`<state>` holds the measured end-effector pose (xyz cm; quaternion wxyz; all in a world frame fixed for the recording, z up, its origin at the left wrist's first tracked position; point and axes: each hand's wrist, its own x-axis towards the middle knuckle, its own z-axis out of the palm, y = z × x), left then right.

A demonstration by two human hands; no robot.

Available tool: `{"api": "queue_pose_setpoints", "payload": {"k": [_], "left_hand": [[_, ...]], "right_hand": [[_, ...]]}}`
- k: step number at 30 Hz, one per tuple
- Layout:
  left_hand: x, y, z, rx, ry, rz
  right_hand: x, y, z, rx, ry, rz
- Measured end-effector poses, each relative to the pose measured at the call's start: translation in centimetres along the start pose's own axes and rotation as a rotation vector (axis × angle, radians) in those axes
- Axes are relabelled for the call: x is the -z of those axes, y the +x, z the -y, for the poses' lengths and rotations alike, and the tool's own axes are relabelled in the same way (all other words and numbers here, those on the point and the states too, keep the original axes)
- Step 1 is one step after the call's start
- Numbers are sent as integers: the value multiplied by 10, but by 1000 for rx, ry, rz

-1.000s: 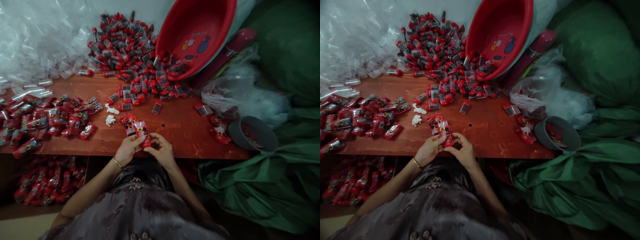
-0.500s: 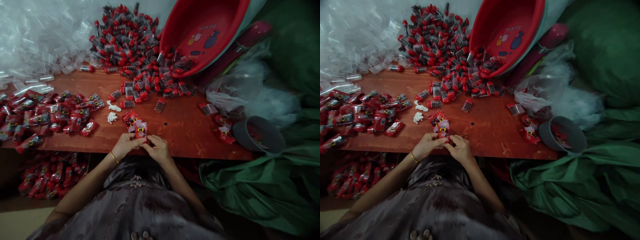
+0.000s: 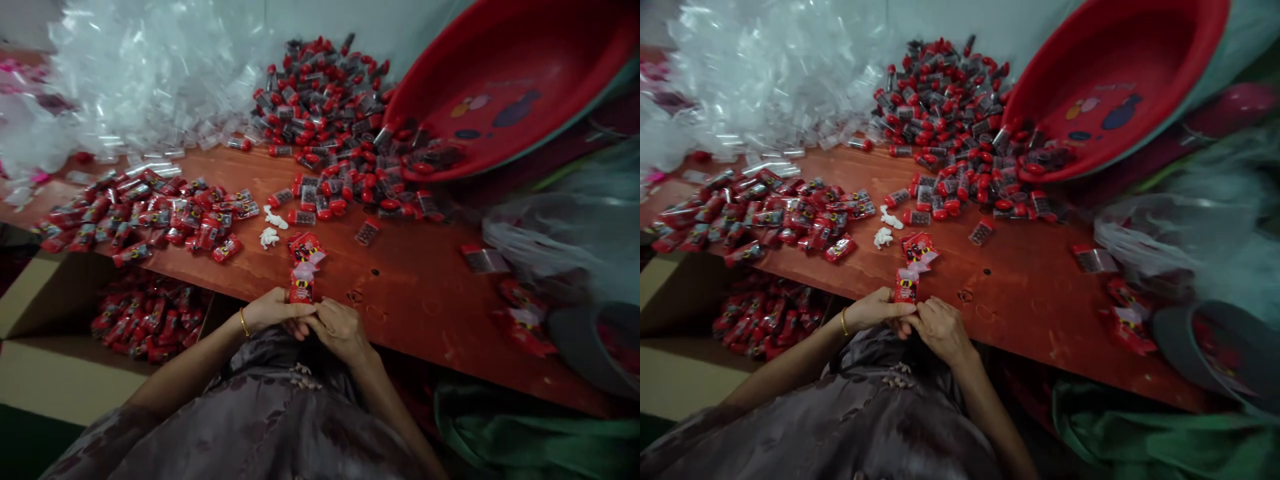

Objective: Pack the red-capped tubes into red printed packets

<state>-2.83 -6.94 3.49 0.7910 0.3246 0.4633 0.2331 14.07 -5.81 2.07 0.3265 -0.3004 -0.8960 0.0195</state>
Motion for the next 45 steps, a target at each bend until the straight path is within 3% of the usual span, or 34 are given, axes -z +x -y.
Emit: {"api": "queue_pose_setpoints", "payload": {"k": [4,8,10,13,16,20,23,25,28,31,37,42,45], "left_hand": [[22,-11,-2,-16,-108,-280],[69,-26,-20,-22,-132,-597],[94,-31,-34,-13,-229,-688],[115,-37,-52,-168,-510,-767],[110,-38,-61,-359,-784,-771],[79,-30,-53,-312,-812,-710],[60,-20,-39,-331,-493,-783],[56,-13,-32,-457,-42,-917],[63,0,-32,-555,758,-1114],[75,15,-44,-467,1270,-1161],[80,30,-63,-356,1556,-1037],[77,26,-61,-364,1637,-953],[79,32,-67,-453,1649,-987]], "right_hand": [[-16,10,12,-113,-14,17],[-21,6,13,-226,28,54],[-19,0,8,-268,49,64],[-12,-5,-11,-364,33,57],[-3,2,-48,-544,-96,15],[3,27,-113,-667,-299,44],[-1,40,-143,-656,-318,195],[-6,39,-146,-659,-312,277],[-9,24,-127,-669,-324,274],[-8,4,-98,-663,-321,234],[-8,-24,-59,-631,-252,192],[-14,-32,-54,-626,-250,149],[-15,-32,-54,-625,-251,144]]}}
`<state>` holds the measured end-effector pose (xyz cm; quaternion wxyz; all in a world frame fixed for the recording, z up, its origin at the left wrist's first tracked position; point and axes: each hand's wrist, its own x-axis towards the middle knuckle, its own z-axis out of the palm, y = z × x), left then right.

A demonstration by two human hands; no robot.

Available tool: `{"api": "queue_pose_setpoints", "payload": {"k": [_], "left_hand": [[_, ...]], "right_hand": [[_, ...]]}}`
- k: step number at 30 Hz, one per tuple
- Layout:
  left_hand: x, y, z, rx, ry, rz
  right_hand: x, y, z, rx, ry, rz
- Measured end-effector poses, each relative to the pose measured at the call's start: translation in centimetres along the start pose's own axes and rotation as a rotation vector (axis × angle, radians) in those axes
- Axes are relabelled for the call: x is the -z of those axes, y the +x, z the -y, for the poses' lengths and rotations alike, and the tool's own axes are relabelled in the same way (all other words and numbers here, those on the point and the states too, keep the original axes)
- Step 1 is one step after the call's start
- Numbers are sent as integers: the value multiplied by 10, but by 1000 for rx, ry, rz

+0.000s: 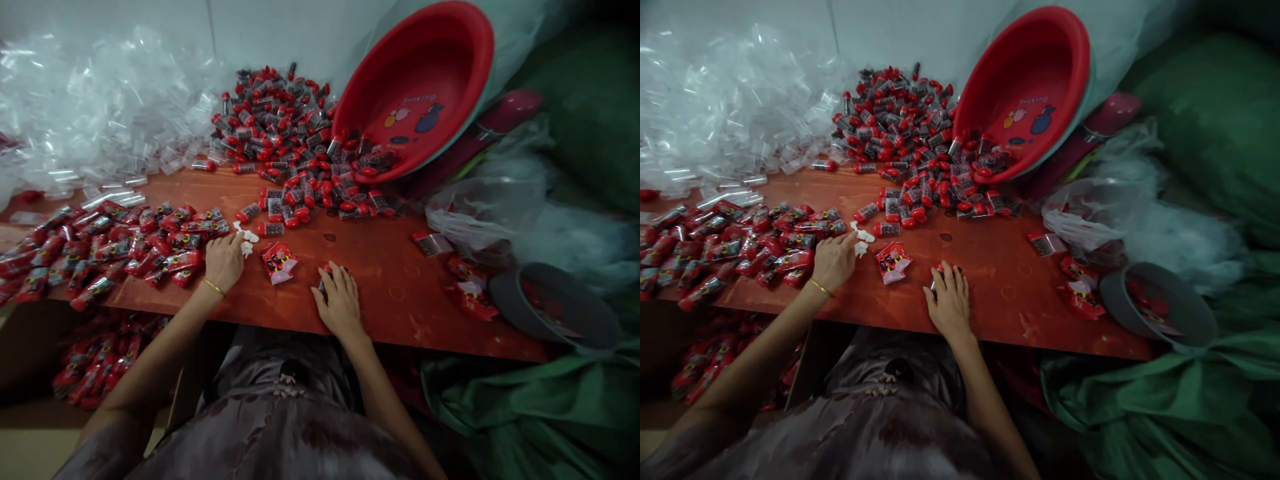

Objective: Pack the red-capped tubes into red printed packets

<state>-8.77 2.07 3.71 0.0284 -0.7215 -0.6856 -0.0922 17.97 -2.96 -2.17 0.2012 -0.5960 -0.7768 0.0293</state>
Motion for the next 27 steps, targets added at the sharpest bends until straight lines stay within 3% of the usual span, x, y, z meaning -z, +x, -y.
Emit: {"api": "queue_pose_setpoints", "payload": {"k": [2,7,12,17,22,27], "left_hand": [[-1,11,0,-21,2,-41],[-2,28,2,-69,2,61],[10,-1,3,2,8,46],[18,-19,-26,-36,-98,-157],[-4,-2,-60,-145,-183,-59],[-21,0,-57,-101,-213,20]], "right_hand": [[1,1,1,0,-6,7],[5,1,1,-5,-6,14],[4,1,1,-14,3,14],[4,1,1,-10,22,6],[4,0,1,-9,24,-8],[3,-1,1,-33,19,-57]]}}
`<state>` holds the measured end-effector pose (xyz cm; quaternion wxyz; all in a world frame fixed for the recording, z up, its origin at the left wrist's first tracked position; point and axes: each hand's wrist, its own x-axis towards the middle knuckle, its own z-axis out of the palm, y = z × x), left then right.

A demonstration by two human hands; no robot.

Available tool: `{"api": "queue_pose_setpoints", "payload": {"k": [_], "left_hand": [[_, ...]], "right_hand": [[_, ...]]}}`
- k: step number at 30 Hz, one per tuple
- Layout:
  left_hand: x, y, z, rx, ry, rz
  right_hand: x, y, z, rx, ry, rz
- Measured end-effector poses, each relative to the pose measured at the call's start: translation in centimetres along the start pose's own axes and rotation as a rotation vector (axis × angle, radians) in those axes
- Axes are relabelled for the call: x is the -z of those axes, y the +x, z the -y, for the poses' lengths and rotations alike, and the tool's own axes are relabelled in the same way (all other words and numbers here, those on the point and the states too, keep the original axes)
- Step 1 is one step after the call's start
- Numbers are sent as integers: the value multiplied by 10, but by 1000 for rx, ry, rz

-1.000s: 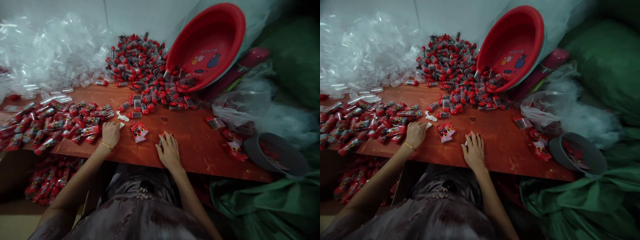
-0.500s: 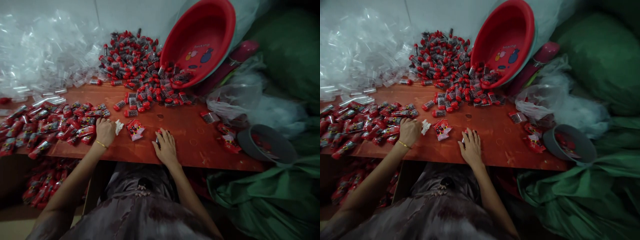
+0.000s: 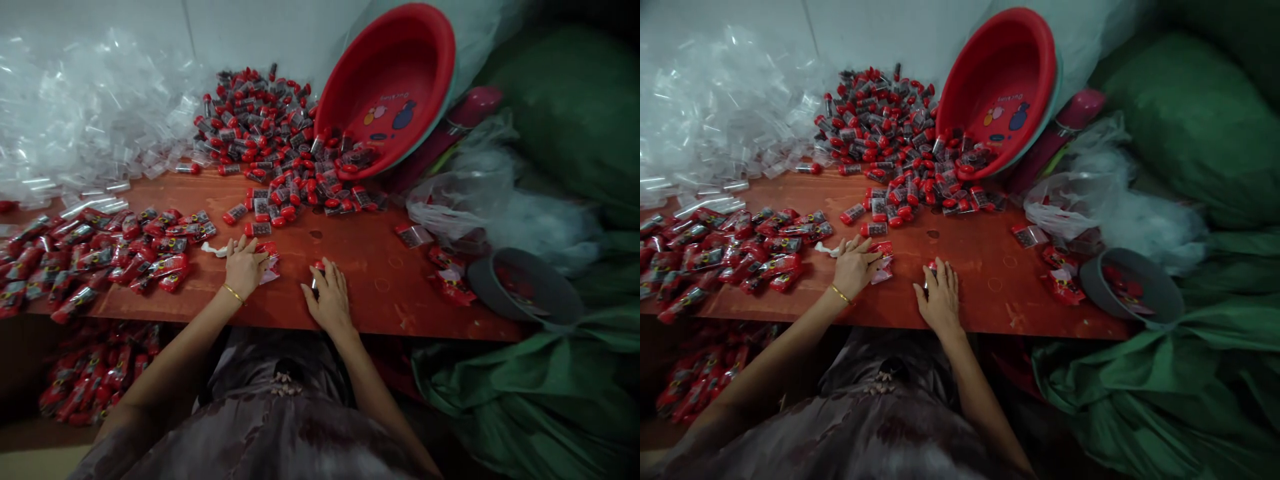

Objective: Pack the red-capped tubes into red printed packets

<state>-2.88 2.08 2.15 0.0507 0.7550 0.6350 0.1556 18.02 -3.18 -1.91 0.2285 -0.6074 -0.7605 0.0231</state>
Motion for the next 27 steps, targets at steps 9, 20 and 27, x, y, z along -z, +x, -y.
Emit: {"api": "queue_pose_setpoints", "payload": {"k": [9,20,27], "left_hand": [[12,-20,4,-51,-4,-94],[-3,-23,9,-6,-34,-57],[-3,-24,12,-3,-41,-73]], "right_hand": [[13,8,25,27,31,-206],[-9,72,57,-4,240,173],[-6,76,54,-51,46,291]]}}
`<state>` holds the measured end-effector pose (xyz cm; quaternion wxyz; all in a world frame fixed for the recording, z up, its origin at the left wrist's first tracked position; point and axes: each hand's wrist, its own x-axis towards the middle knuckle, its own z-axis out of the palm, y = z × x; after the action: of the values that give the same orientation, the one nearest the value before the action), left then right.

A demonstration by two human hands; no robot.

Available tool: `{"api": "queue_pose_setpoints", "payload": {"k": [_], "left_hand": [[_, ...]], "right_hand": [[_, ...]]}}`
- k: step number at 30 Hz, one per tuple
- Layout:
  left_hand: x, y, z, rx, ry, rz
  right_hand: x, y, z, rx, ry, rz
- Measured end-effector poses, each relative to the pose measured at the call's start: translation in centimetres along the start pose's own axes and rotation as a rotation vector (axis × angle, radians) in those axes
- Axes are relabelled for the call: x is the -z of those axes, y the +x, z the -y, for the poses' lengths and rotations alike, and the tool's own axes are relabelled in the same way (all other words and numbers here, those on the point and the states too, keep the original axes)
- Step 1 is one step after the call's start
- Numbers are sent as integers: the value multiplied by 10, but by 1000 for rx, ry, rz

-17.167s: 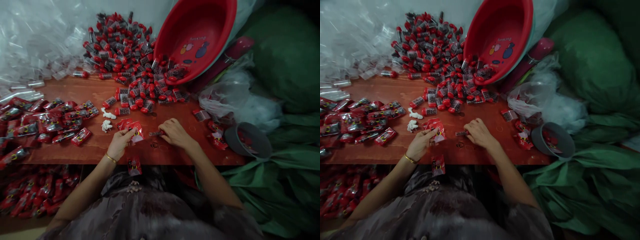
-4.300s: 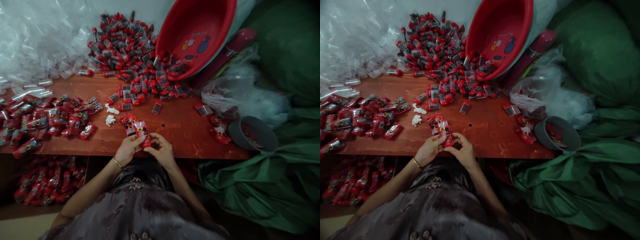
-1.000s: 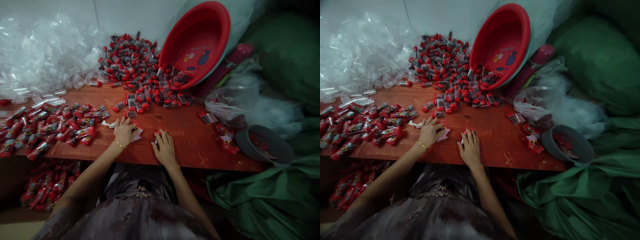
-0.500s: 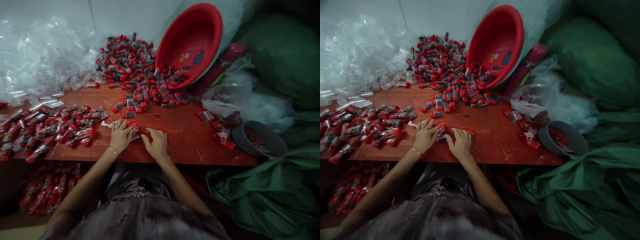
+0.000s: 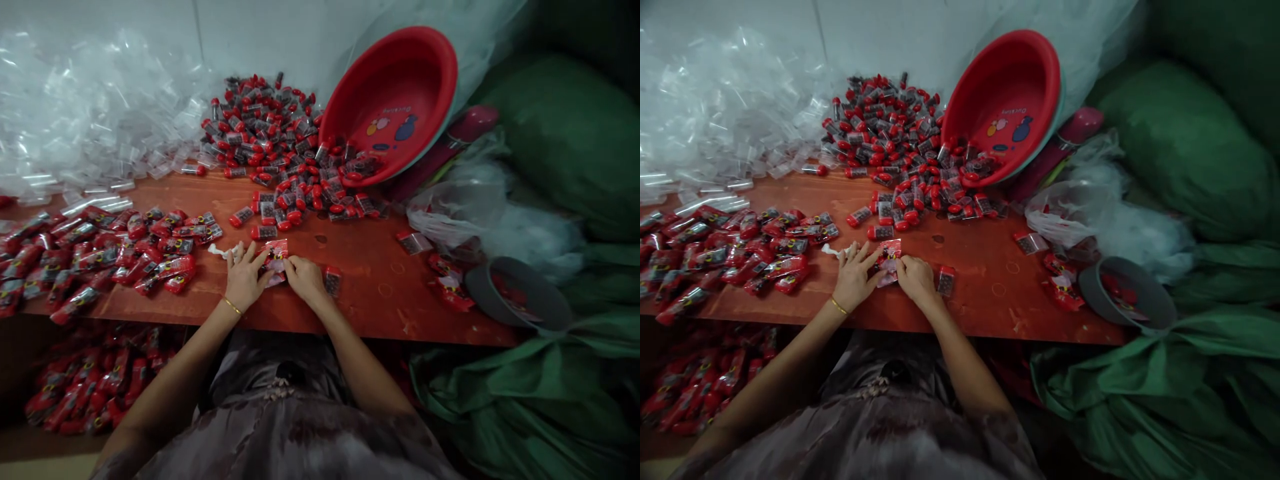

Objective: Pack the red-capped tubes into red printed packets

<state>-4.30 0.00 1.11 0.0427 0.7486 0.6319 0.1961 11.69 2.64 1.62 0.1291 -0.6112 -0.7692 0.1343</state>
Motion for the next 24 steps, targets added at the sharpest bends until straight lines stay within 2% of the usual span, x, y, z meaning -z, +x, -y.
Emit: {"api": "queue_pose_setpoints", "payload": {"k": [7,13,17,19,22,24], "left_hand": [[-5,-2,-8,-32,60,-19],[-9,-2,-7,-31,59,-28],[-4,0,-9,-38,20,-46],[3,1,-14,-31,-34,-111],[17,6,-24,1,-210,-215],[22,11,-32,50,-404,-171]], "right_hand": [[0,7,-3,-111,-71,-47],[-3,14,-15,-186,116,-159],[-2,19,-23,-225,243,-265],[1,17,-25,-212,277,-292],[6,6,-20,-137,455,-359],[9,-6,-14,-89,600,-396]]}}
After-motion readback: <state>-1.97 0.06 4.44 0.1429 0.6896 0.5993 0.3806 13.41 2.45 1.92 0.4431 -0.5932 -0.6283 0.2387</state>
